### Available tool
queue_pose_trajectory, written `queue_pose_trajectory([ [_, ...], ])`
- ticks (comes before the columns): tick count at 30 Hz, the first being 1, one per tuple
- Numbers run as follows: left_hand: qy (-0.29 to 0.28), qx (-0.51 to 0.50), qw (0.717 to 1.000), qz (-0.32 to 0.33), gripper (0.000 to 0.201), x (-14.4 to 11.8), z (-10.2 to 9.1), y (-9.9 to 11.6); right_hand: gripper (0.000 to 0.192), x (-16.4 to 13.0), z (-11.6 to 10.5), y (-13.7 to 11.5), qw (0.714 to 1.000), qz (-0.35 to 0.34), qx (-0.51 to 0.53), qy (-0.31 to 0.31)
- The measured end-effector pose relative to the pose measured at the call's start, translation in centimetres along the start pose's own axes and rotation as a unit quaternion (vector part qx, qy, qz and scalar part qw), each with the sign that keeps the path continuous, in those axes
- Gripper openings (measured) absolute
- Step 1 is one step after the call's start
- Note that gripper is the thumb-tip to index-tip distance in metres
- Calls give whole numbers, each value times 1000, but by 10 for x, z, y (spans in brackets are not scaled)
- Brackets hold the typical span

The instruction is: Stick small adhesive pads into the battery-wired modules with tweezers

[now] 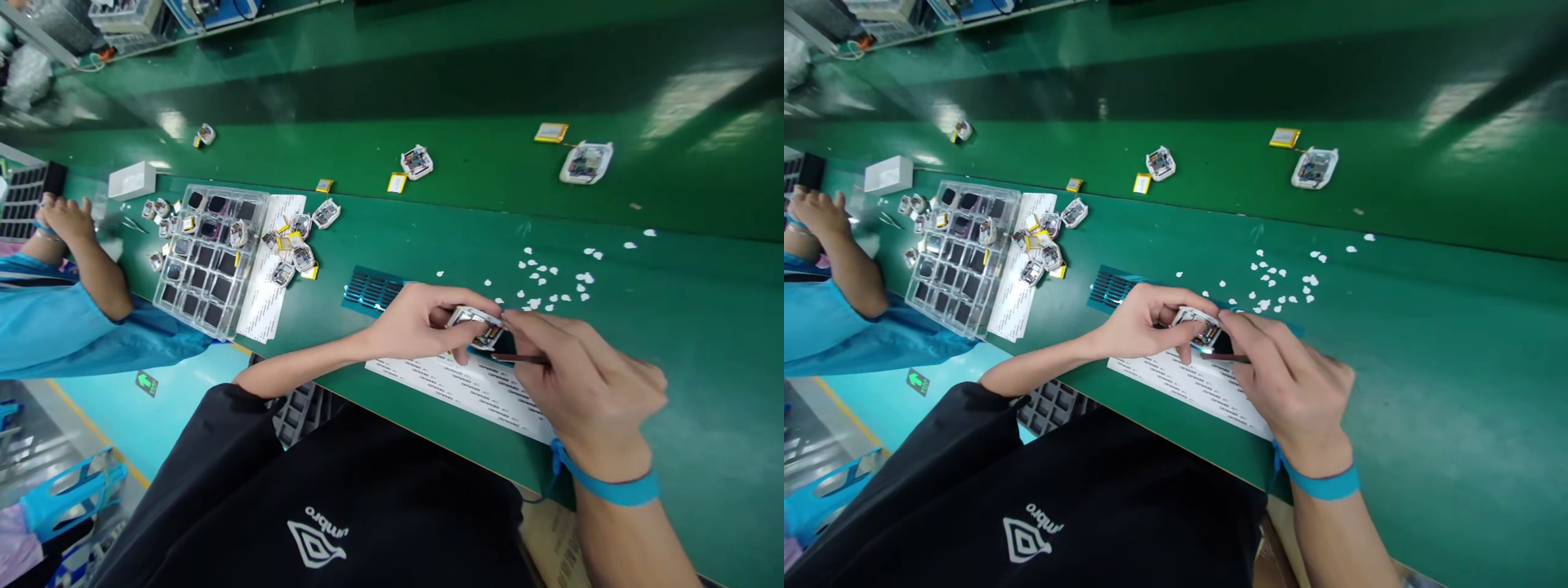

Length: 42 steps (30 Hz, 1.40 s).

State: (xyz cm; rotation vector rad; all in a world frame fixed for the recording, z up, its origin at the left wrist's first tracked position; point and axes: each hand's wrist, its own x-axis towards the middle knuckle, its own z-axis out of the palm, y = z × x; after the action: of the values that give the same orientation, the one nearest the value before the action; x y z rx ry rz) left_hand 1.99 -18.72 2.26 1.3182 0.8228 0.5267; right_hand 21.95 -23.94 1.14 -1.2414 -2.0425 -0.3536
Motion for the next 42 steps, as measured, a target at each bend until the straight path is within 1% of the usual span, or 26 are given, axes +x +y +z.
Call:
queue_pose_trajectory([
  [2, -16, -24, 999, -19, 25, 1, -2, 1, 39, -1, -1, 1, 1000, -27, -16, -4],
  [4, -19, -34, 999, -27, 22, 1, -4, 3, 38, -1, -1, 1, 999, -34, -33, -6],
  [6, -16, -39, 999, -30, 19, 1, -4, 4, 40, 0, -1, 1, 998, -13, -67, -1],
  [9, -9, -48, 999, -24, 15, 2, -2, 3, 55, 4, -1, -1, 995, 25, -100, -11],
  [11, -4, -54, 998, -15, 13, 2, -1, 2, 62, 6, -1, -2, 996, 18, -77, -33],
  [13, -3, -59, 998, -11, 10, 2, -1, 2, 62, 6, -2, -2, 998, -3, -48, -43],
  [17, 10, -63, 998, -13, 8, 2, -2, 4, 62, 1, -3, 0, 999, -15, -8, -38],
  [20, 17, -68, 997, -18, 9, 1, -3, 4, 73, -3, -5, 3, 999, -14, 21, -39],
  [23, 34, -34, 999, 0, 10, -1, -2, 2, 83, -4, -6, 2, 998, -35, 43, -39],
  [26, 65, 67, 995, 28, 10, -4, 2, 0, 86, -2, -4, -3, 997, -47, 46, -44],
  [28, 77, 136, 987, 45, 11, -6, 4, 0, 85, -1, -1, -7, 998, -32, 31, -41],
  [30, 82, 178, 979, 60, 12, -6, 6, -2, 82, -1, 2, -12, 999, -16, 11, -35],
  [34, 105, 185, 974, 80, 10, -7, 9, -6, 71, -5, 5, -17, 999, 4, 0, -42],
  [36, 122, 177, 972, 97, 7, -7, 10, -8, 66, -6, 3, -17, 998, 22, 40, -54],
  [39, 124, 181, 968, 119, 8, -6, 10, -9, 60, -5, -2, -15, 986, 78, 135, -56],
  [42, 124, 194, 961, 155, 11, -7, 10, -8, 45, 0, -6, -15, 971, 134, 193, -49],
])
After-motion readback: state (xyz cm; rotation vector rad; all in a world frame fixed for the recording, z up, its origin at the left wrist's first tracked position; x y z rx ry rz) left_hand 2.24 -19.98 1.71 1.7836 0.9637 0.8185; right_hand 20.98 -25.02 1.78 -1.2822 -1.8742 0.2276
